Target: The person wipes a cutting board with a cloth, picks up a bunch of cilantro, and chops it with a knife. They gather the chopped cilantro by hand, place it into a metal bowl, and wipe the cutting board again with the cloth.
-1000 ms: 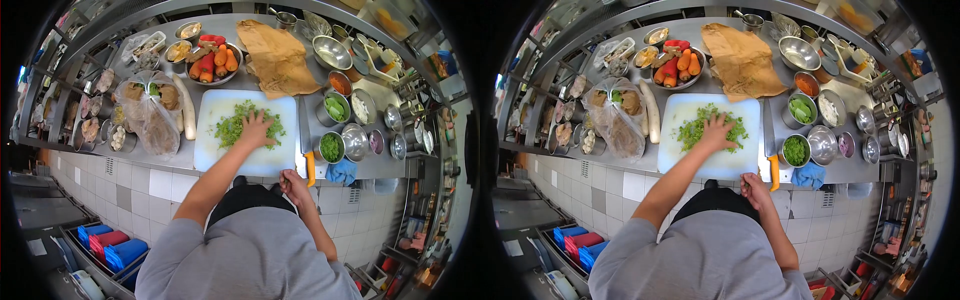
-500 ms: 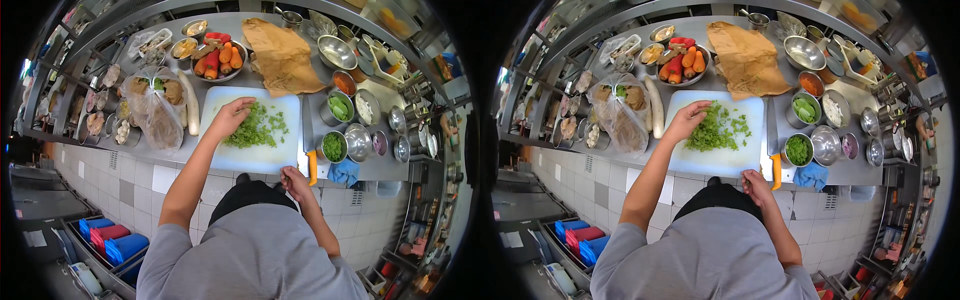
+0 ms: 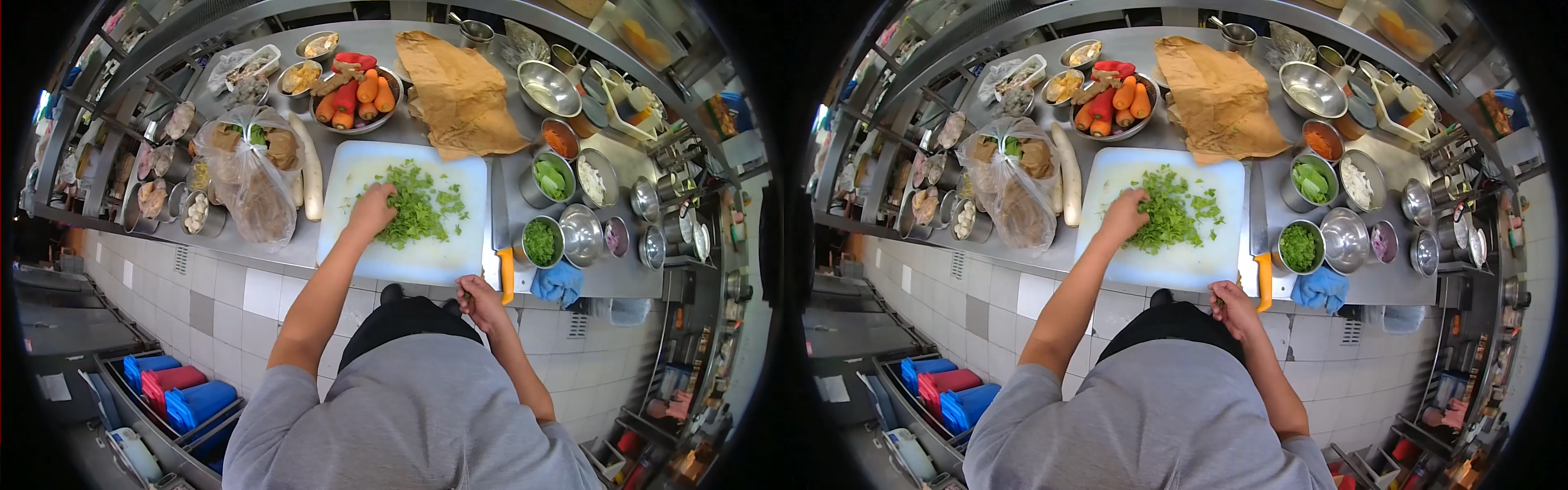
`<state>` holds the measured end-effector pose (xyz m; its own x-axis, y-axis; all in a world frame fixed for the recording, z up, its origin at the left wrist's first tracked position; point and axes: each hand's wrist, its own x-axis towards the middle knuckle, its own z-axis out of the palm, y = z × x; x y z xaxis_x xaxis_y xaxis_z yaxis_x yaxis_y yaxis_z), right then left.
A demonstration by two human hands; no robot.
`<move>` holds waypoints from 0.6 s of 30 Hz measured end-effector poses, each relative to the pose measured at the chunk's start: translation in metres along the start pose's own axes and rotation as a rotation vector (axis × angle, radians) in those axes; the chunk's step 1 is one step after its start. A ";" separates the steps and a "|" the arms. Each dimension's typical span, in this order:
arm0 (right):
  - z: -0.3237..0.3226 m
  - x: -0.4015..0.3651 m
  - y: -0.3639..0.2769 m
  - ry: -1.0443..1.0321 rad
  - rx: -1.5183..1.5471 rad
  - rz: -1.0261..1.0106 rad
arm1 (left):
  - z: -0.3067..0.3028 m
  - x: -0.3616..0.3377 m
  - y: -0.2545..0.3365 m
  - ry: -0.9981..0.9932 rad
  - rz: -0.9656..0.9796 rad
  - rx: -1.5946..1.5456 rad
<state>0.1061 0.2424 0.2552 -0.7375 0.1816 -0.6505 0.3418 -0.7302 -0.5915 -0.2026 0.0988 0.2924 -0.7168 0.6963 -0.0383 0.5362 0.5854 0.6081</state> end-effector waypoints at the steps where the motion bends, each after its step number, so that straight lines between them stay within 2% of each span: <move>1: 0.000 -0.001 0.000 0.000 -0.001 -0.001 | -0.006 0.004 -0.001 0.037 -0.004 -0.002; 3: 0.003 -0.003 -0.003 0.007 -0.007 -0.009 | -0.033 0.006 0.012 0.141 0.039 0.005; 6: 0.004 -0.003 -0.006 0.020 -0.014 -0.027 | -0.067 -0.002 0.032 0.169 0.126 -0.030; 9: 0.003 -0.003 -0.007 0.021 -0.004 -0.037 | -0.085 -0.006 0.042 0.118 0.244 -0.118; 12: 0.005 -0.001 -0.007 0.021 0.001 -0.041 | -0.109 -0.012 0.064 -0.080 -0.006 -0.409; 15: 0.005 0.001 -0.006 0.006 -0.006 -0.042 | -0.109 -0.008 0.052 0.010 0.047 -0.389; 18: 0.005 0.004 -0.005 -0.004 -0.020 -0.043 | -0.102 -0.006 0.034 0.041 0.014 -0.208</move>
<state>0.0984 0.2437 0.2575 -0.7540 0.2095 -0.6226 0.3214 -0.7089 -0.6278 -0.2252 0.0721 0.3937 -0.7299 0.6835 0.0007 0.4455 0.4749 0.7590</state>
